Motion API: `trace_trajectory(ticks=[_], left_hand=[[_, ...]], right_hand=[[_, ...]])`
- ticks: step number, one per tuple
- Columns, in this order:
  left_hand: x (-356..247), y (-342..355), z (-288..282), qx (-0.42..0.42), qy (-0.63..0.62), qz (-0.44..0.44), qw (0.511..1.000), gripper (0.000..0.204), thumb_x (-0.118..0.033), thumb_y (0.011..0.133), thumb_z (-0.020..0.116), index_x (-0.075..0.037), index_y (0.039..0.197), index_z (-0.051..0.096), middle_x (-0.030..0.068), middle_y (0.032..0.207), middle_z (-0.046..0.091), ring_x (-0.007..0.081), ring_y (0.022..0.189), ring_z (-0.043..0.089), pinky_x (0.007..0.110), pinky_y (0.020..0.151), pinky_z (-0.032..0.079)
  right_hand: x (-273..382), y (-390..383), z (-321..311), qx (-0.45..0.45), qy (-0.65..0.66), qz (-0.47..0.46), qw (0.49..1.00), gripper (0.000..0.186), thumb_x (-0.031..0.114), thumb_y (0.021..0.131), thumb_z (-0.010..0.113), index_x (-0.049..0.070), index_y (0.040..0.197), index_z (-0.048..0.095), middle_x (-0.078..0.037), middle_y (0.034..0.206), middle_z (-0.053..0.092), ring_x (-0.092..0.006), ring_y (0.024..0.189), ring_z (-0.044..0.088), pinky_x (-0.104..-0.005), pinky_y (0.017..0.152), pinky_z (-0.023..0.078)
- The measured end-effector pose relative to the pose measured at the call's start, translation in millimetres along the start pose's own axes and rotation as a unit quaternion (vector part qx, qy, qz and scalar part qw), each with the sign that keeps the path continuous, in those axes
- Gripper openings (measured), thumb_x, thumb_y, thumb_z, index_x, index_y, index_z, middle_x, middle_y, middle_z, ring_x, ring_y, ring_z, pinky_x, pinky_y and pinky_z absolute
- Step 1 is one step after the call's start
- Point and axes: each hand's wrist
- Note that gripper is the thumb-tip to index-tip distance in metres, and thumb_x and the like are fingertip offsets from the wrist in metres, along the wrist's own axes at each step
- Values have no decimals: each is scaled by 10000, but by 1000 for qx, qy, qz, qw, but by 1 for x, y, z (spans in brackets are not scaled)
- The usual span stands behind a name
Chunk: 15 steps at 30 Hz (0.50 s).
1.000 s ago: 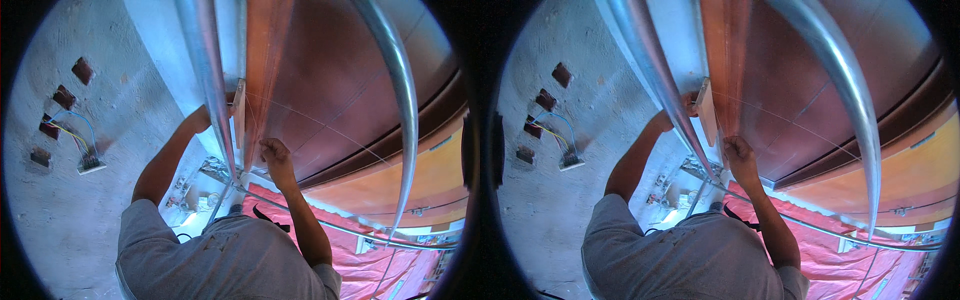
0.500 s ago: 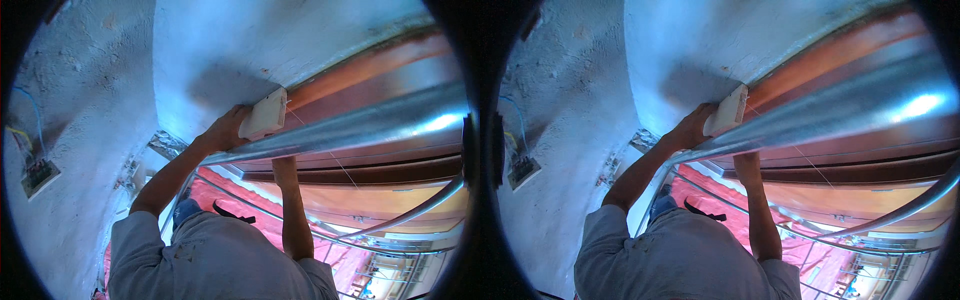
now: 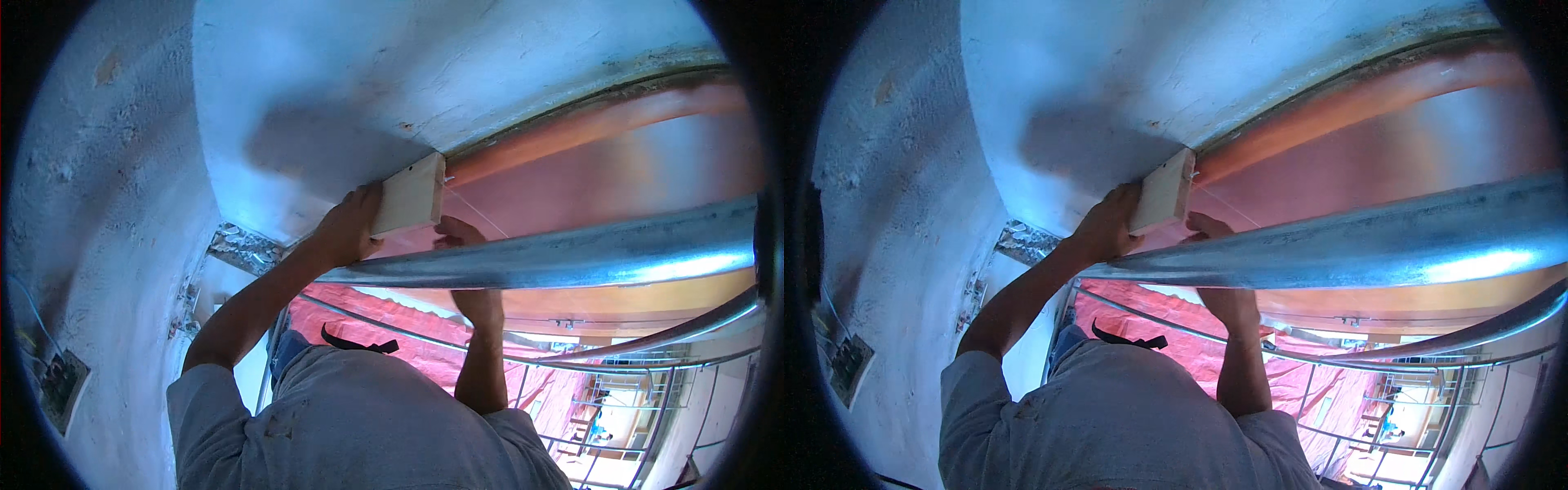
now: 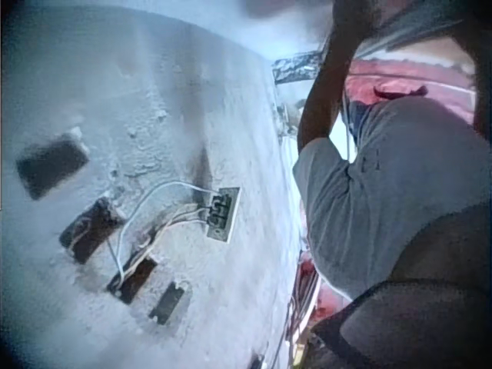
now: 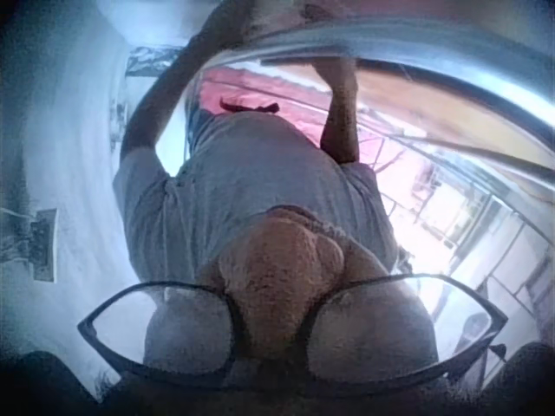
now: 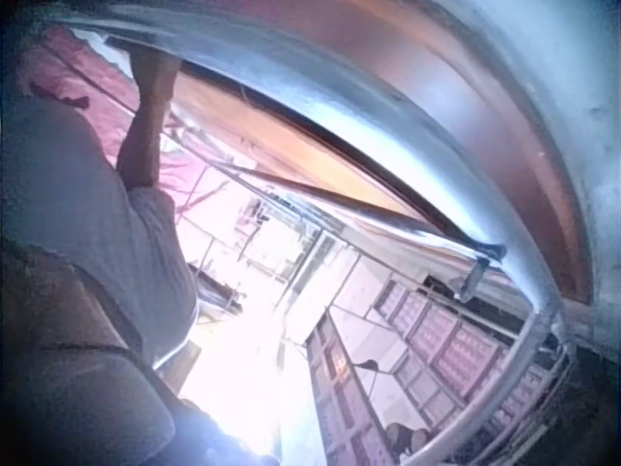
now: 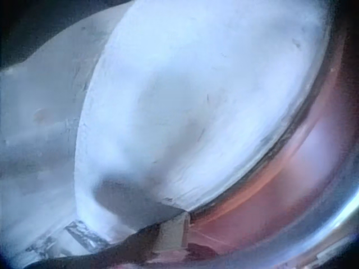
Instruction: The person installs a piece of wood trim around a door frame using adhesive and a string line for alignment, then picks up a hammer and prepares a drill.
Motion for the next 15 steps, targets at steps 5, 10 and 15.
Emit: trace_trajectory(ticks=[5, 10, 15], left_hand=[[-5, 0, -6, -18, -53, 6, 998, 890, -119, 727, 785, 49, 1464, 317, 316, 1342, 472, 495, 1221, 514, 511, 1034, 471], [-5, -4, 4, -43, -55, -17, 997, 883, -100, 734, 768, 26, 1483, 319, 306, 1335, 484, 504, 1183, 544, 514, 998, 501], [-6, -3, 0, -39, -62, -4, 997, 867, -96, 736, 768, 17, 1480, 338, 299, 1348, 487, 501, 1192, 548, 505, 1000, 505]], right_hand=[[25, 7, -48, -92, -119, -116, 982, 243, 151, 967, 688, -2, 1153, 657, -140, 1152, 664, -209, 1016, 652, -329, 865, 532], [20, 10, -53, -155, -50, -51, 985, 234, 176, 980, 678, 3, 1137, 662, -135, 1145, 664, -207, 1002, 648, -339, 836, 532], [7, -9, -53, -110, -54, -56, 991, 206, 149, 984, 659, 7, 1133, 663, -126, 1141, 671, -215, 1010, 648, -332, 866, 524]])
Point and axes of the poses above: each hand's wrist, its own y-axis towards the middle knuckle, its own z-axis out of the palm, x = y × z
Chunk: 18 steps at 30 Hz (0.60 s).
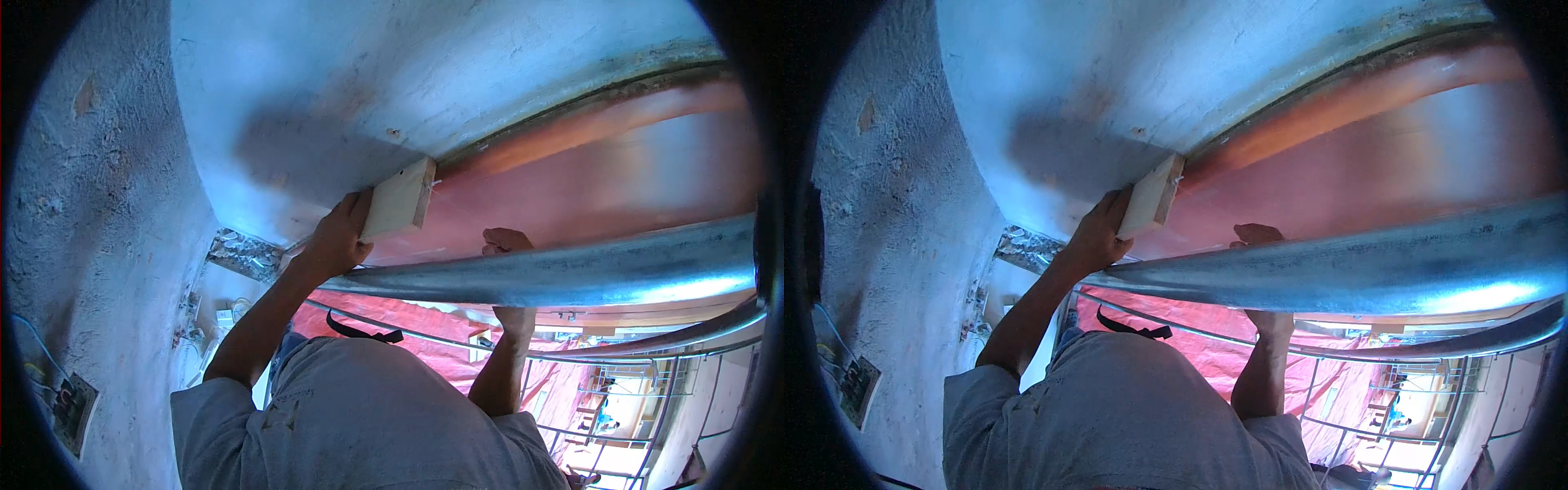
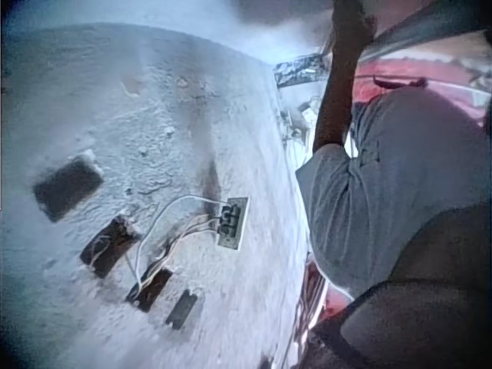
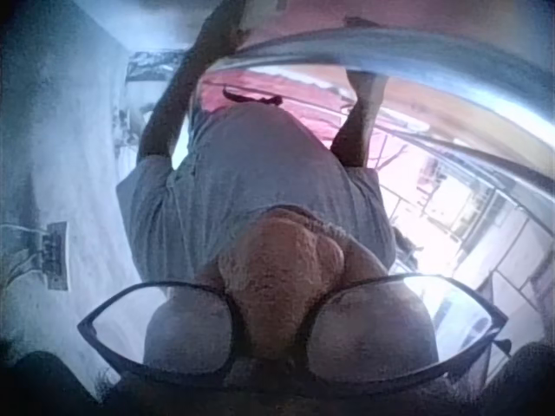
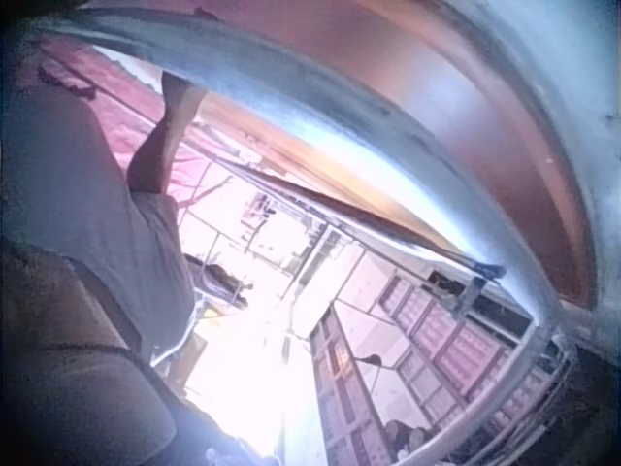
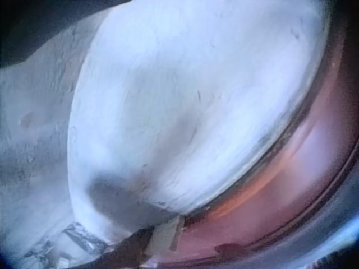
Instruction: The person installs a piece of wood trim around a door frame using adhesive and a string line for alignment, then picks up a hammer and prepares a drill.
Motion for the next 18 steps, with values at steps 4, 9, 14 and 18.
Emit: trace_trajectory(ticks=[4, 9, 14, 18], left_hand=[[3, -1, -1, -14, 3, 7, 1000, 866, -93, 718, 781, -11, 1478, 374, 284, 1335, 517, 486, 1190, 560, 495, 1002, 505], [7, -2, 3, -46, -6, 30, 998, 837, -112, 733, 790, -11, 1462, 391, 273, 1321, 534, 468, 1188, 563, 499, 1011, 496], [13, -4, 9, -50, -18, 16, 998, 823, -132, 743, 797, -16, 1456, 400, 268, 1349, 524, 466, 1208, 549, 503, 1023, 485], [4, 0, 12, -49, -27, 10, 998, 801, -138, 751, 798, -25, 1447, 418, 265, 1361, 518, 471, 1199, 553, 505, 1021, 482]], right_hand=[[-17, -15, -4, 31, -10, 14, 999, 225, 35, 898, 676, -4, 1120, 660, -151, 1097, 686, -270, 989, 660, -361, 845, 524], [-5, -26, -2, 26, -62, 66, 996, 172, -7, 859, 678, -18, 1031, 670, -169, 988, 702, -305, 894, 678, -388, 772, 530], [22, -26, -16, 57, -64, 93, 992, 100, 2, 886, 661, -23, 979, 684, -173, 924, 701, -322, 811, 683, -382, 720, 534], [9, -61, -23, 27, -29, 82, 996, 134, 5, 903, 678, -28, 1030, 706, -161, 962, 715, -246, 872, 697, -353, 761, 550]])
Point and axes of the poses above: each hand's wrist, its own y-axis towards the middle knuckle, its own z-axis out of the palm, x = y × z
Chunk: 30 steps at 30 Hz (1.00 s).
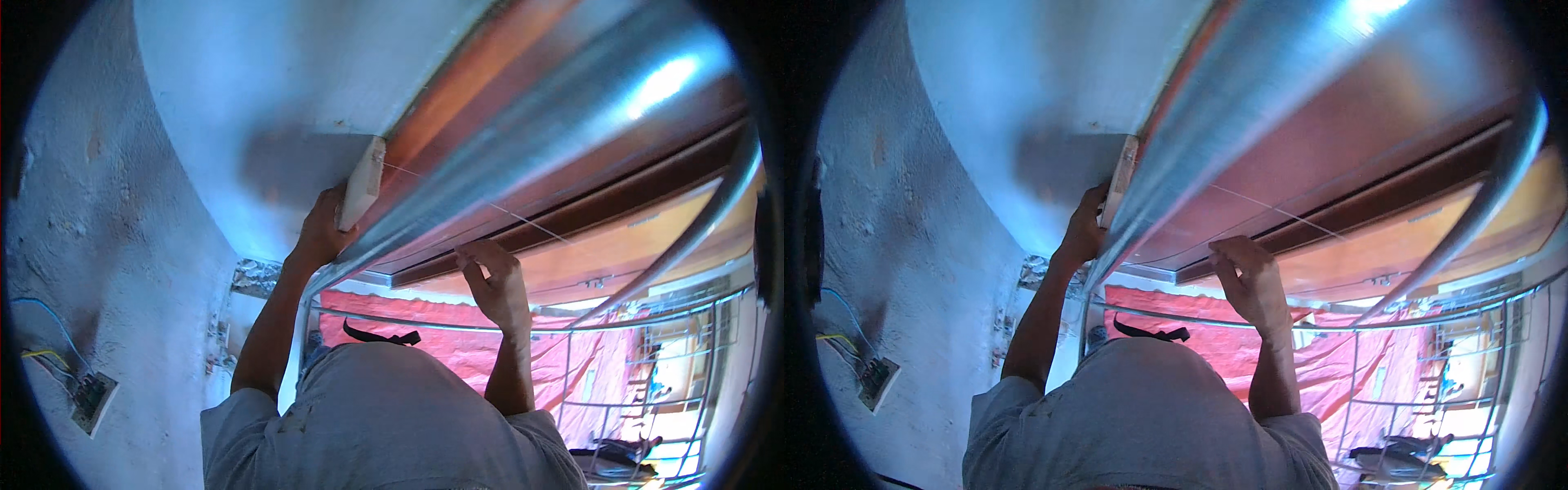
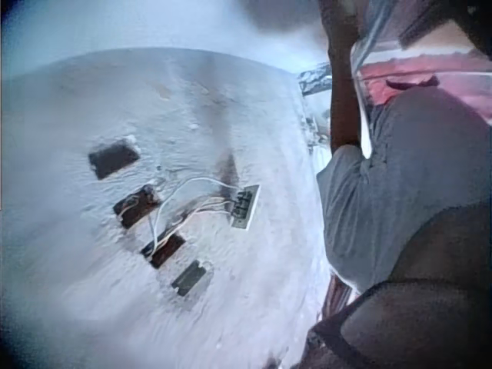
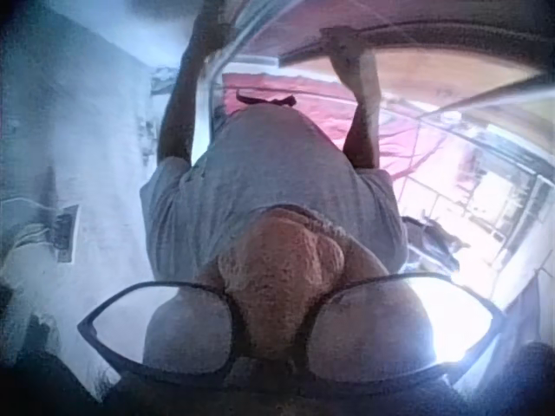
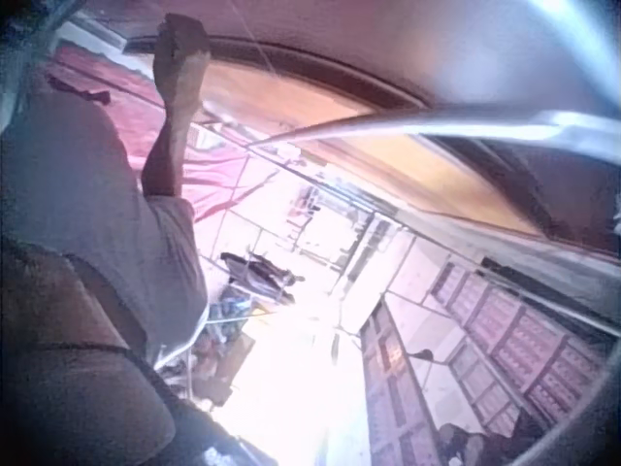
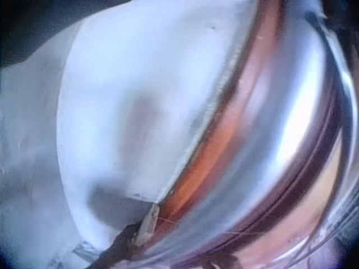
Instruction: The person installs a piece of wood trim around a door frame using adhesive and a string line for alignment, then picks up a hammer and prepares a drill.
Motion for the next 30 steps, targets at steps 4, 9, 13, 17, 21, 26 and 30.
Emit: trace_trajectory(ticks=[4, 9, 13, 17, 21, 26, 30], left_hand=[[5, -1, 6, 17, 60, 31, 998, 744, -169, 771, 798, -36, 1419, 459, 258, 1363, 515, 461, 1169, 563, 503, 1042, 456], [31, -3, 10, 164, 3, -102, 981, 740, -332, 785, 838, -28, 1368, 498, 246, 1358, 515, 374, 1159, 555, 522, 1052, 411], [7, -6, -5, 96, 54, -109, 988, 890, -443, 741, 885, 14, 1369, 448, 246, 1340, 525, 337, 1178, 553, 471, 1016, 446], [-20, 2, 3, 110, 271, -133, 947, 1064, -439, 761, 872, 64, 1486, 276, 304, 1401, 490, 367, 1247, 559, 399, 1031, 457], [-40, -18, 17, 62, 336, -66, 938, 1009, -426, 786, 844, 61, 1481, 297, 286, 1393, 502, 354, 1239, 563, 395, 1029, 460], [-64, -46, 110, 48, 222, 51, 973, 942, -410, 818, 810, 56, 1476, 323, 264, 1382, 518, 337, 1228, 567, 391, 1026, 463], [-87, -103, 231, 222, 130, 22, 966, 889, -398, 843, 783, 53, 1471, 344, 247, 1374, 530, 323, 1219, 571, 387, 1024, 465]], right_hand=[[-14, -38, -5, 22, 0, -2, 1000, 125, 6, 905, 679, -29, 1021, 712, -168, 966, 720, -265, 873, 705, -356, 754, 557], [-26, -87, -13, 35, 22, 46, 998, 121, 27, 899, 688, -28, 1005, 704, -183, 964, 713, -318, 836, 702, -386, 721, 565], [-45, -120, -14, 17, 30, 52, 998, 127, 11, 874, 704, -23, 996, 697, -178, 943, 708, -330, 836, 697, -388, 727, 565], [-58, -168, -24, -13, 63, 125, 990, 133, 13, 862, 712, -15, 991, 701, -178, 923, 705, -334, 836, 695, -398, 741, 560], [-96, -224, -39, -4, 6, 141, 990, 155, 100, 861, 695, 10, 987, 702, -155, 962, 698, -349, 883, 673, -436, 769, 551], [-163, -282, -48, -18, 26, 94, 995, 152, 162, 877, 619, 18, 831, 614, -174, 885, 641, -388, 865, 645, -482, 760, 533], [-213, -356, -70, -56, 43, 161, 984, 183, 171, 910, 613, 4, 838, 628, -194, 849, 645, -398, 810, 654, -496, 726, 528]])
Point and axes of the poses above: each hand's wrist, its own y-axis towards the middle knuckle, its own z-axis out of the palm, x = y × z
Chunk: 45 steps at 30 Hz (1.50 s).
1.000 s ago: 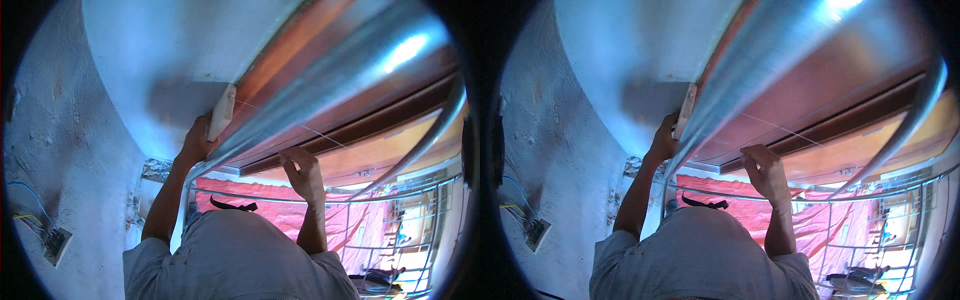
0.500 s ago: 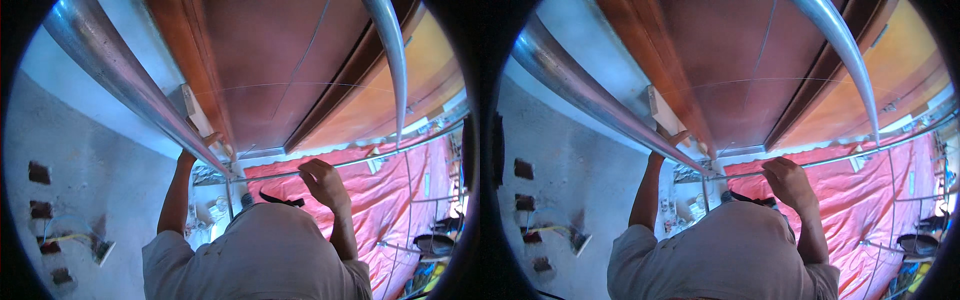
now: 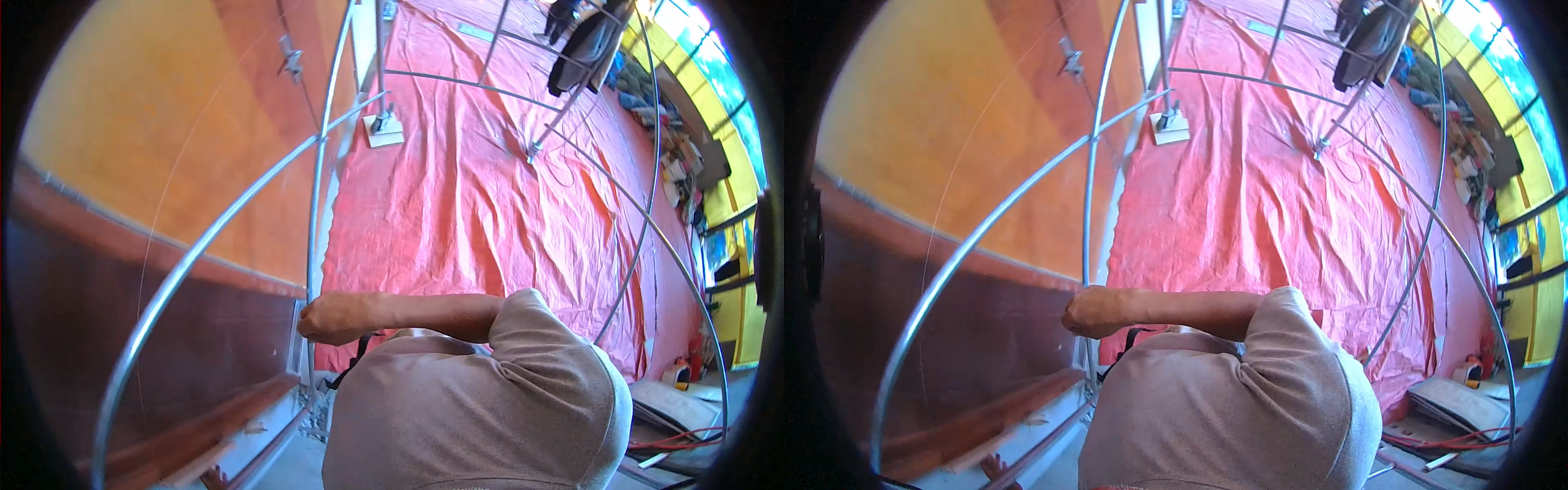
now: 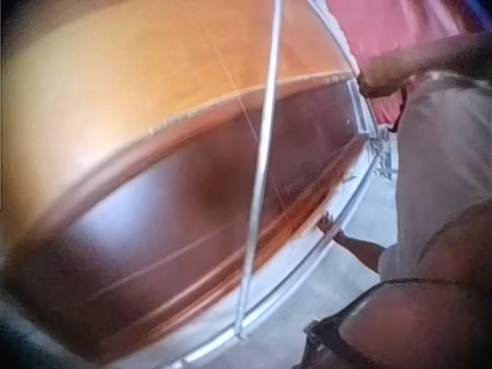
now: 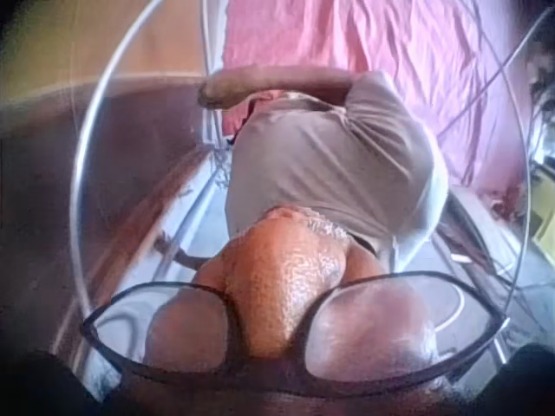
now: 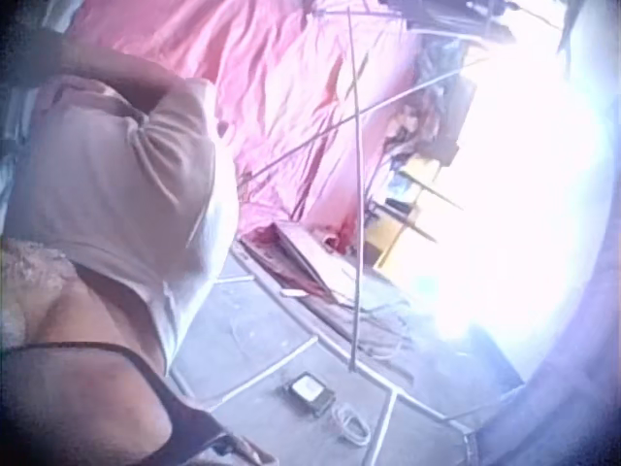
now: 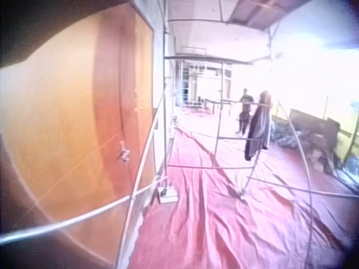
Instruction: The person installs a piece of wood trim around a door frame using adhesive and a string line for alignment, then picks up a hammer and prepares a drill.
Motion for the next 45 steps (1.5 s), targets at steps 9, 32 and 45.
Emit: trace_trajectory(ticks=[9, 32, 45], left_hand=[[-96, -70, 220, 623, -77, -139, 766, 772, -370, 899, 721, 45, 1461, 391, 207, 1355, 558, 293, 1199, 579, 379, 1019, 471], [-298, 126, 626, 719, -177, -50, 670, 510, -296, 1040, 561, 29, 1429, 510, 100, 1320, 624, 200, 1159, 598, 365, 1028, 472], [-543, 209, 830, 836, 34, 92, 539, 350, -207, 977, 626, 62, 1202, 616, 90, 1068, 678, 210, 1001, 624, 368, 908, 500]], right_hand=[[-131, -143, -82, 3, -98, 85, 991, 149, 152, 890, 605, 31, 804, 621, -166, 847, 658, -350, 844, 671, -464, 755, 541], [-337, -275, -546, -338, -135, 396, 843, 182, 67, 887, 650, 23, 1053, 710, -160, 1056, 706, -362, 960, 679, -425, 826, 538], [-584, -439, -804, -666, -143, 334, 651, 570, 352, 979, 680, -58, 1356, 561, -197, 1255, 660, -237, 1103, 636, -350, 979, 485]])
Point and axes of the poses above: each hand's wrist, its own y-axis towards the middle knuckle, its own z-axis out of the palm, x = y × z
